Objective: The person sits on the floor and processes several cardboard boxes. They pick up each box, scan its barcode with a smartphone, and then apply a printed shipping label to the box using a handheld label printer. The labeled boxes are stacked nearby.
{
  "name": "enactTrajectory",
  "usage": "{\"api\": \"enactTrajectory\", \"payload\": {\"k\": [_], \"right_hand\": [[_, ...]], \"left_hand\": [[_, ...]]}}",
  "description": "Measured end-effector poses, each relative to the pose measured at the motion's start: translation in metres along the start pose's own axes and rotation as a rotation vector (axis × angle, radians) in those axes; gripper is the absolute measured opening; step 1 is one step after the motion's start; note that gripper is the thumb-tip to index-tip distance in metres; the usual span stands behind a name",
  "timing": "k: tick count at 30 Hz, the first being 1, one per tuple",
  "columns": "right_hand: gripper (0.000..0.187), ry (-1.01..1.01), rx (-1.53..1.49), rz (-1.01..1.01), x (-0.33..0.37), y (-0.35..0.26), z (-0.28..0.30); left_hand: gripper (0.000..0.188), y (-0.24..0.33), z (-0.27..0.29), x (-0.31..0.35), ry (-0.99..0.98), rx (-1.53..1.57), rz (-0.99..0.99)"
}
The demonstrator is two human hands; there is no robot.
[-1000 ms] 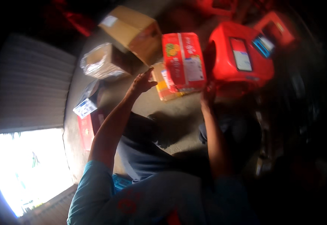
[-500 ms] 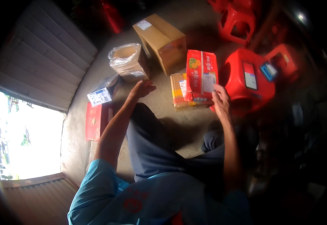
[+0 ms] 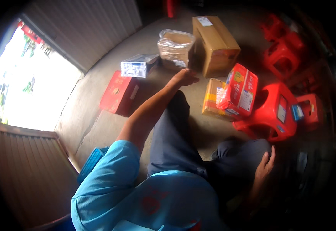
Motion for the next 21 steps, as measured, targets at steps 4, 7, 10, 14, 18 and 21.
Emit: {"api": "enactTrajectory", "payload": {"k": [4, 7, 10, 14, 18, 21], "right_hand": [[0.045, -0.057, 0.025, 0.056, 0.005, -0.03, -0.02], [0.047, -0.117, -0.007, 0.13, -0.002, -0.036, -0.039], [0.043, -0.119, -0.085, 0.235, -0.008, -0.058, -0.076], [0.044, -0.108, -0.216, 0.295, -0.019, -0.08, -0.095], [0.042, -0.152, -0.283, 0.288, -0.021, -0.093, -0.103], [0.042, -0.167, -0.298, 0.337, -0.025, -0.096, -0.109]], "left_hand": [[0.04, -0.01, 0.004, 0.002, -0.005, -0.038, 0.013], [0.038, -0.002, 0.012, 0.008, -0.026, 0.016, 0.044], [0.036, -0.037, 0.02, 0.017, -0.03, -0.066, 0.041], [0.032, -0.056, 0.051, 0.052, 0.041, 0.035, 0.152], [0.036, -0.061, 0.083, 0.088, 0.056, 0.013, 0.336], [0.035, -0.061, 0.1, 0.102, 0.136, 0.014, 0.297]]}}
Point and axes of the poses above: each hand's wrist, its own x-axis away from the middle knuckle, its own z-axis out of the back of the hand, y = z × x, the point moved 8 cm from there along -x, towards the middle knuckle, and after that the axes turned 1 degree about x, right-handed, at the moved point
